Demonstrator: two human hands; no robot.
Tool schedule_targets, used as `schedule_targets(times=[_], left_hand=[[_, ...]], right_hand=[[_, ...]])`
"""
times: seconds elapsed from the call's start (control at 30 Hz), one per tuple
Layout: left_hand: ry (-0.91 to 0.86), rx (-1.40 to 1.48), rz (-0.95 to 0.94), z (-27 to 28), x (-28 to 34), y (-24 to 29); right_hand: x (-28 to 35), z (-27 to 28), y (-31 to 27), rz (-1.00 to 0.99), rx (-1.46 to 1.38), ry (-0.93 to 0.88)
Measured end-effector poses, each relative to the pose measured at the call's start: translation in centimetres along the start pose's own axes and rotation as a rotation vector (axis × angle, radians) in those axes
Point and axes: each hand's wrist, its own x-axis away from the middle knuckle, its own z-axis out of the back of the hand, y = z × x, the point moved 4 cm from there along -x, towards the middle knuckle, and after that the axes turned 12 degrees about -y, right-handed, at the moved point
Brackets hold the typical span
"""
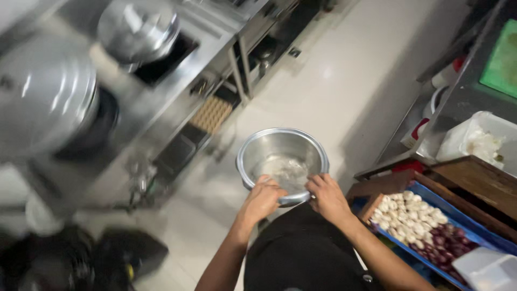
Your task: The person scrubs a metal pot lid with a sponge and soap, rinses it under running water, and places it on the stove. They then pick up a small saucepan and begin scrubbing it with the sponge.
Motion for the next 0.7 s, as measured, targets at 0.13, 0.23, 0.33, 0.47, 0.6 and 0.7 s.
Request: schedule_targets(times=[0.13, 0.23, 0.33, 0.47, 0.6, 0.7], left_hand=[[-0.075, -0.021, -0.104, 3.5, -9.1, -5.0], [-0.091, -0.019, -0.159, 4.3, -15.4, -9.0], [-0.034, -0.081, -0.11, 5.5, -20.6, -12.4], [-0.15, -0.066, 0.101, 8.3, -27.4, -18.0], [-0.052, -0.042, 0.146, 11.4, -33.2, -21.6], [0.066, 0.111, 0.171, 15.1, -38.2, -24.4]], right_hand=[[-5.8, 2.1, 6.4, 0.018, -0.045, 0.149], [-10.6, 1.4, 12.4, -0.078, -0.095, 0.03], [-16.0, 2.0, 17.6, -0.044, -0.13, -0.02], [-25.4, 4.3, 23.7, 0.009, -0.168, -0.127], [-32.6, 5.4, 29.3, 0.105, -0.149, -0.098], [-38.5, 5.9, 34.9, 0.157, -0.186, -0.003]])
